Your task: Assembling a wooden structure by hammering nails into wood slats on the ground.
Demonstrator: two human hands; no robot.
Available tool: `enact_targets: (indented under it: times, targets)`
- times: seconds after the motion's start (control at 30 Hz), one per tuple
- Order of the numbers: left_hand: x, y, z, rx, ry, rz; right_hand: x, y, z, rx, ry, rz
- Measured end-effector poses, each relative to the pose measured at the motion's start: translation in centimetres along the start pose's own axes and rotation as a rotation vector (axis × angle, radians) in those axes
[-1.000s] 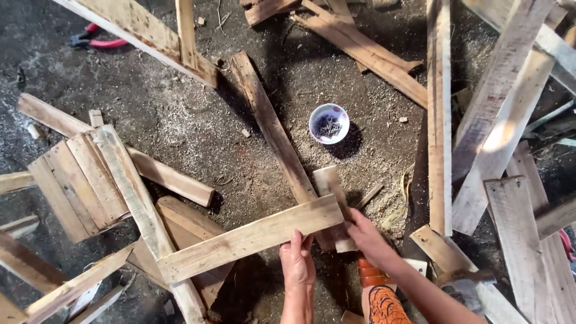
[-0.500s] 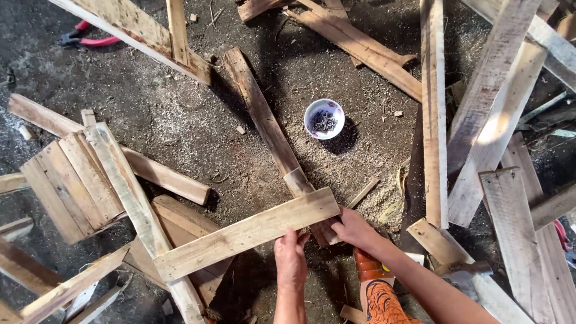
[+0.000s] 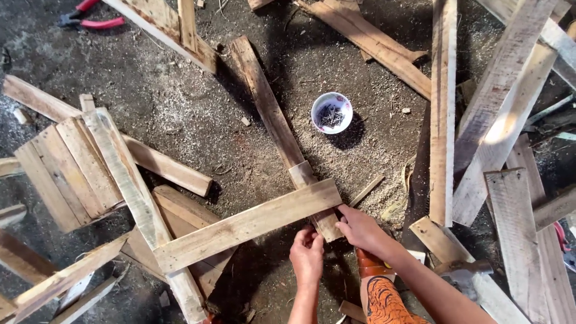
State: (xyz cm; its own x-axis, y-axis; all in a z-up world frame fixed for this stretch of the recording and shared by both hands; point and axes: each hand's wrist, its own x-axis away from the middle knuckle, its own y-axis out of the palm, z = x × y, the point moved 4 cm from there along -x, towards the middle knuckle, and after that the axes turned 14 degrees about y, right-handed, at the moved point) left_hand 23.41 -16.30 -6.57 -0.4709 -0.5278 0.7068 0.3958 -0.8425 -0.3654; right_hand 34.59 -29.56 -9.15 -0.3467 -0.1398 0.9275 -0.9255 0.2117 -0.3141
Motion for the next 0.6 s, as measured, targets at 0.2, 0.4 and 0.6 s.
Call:
enact_targets:
  times: [0.2,0.4,0.6]
  targets:
    - [1.3,0.3,-1.3,0.067,0.059,-0.009,-0.9,1.1,0.5,-0.001,-0.048,0.011]
    - [0.8,1.3,-4.1,0.426,0.005,0.042,-2.9,3.3,1.9,0.052,-0.106,0.035]
    - [0.0,2.5,-6.5,0.648,-0.136,0.134,-2.2,2.7,1.5,0.085,-0.091,-0.037]
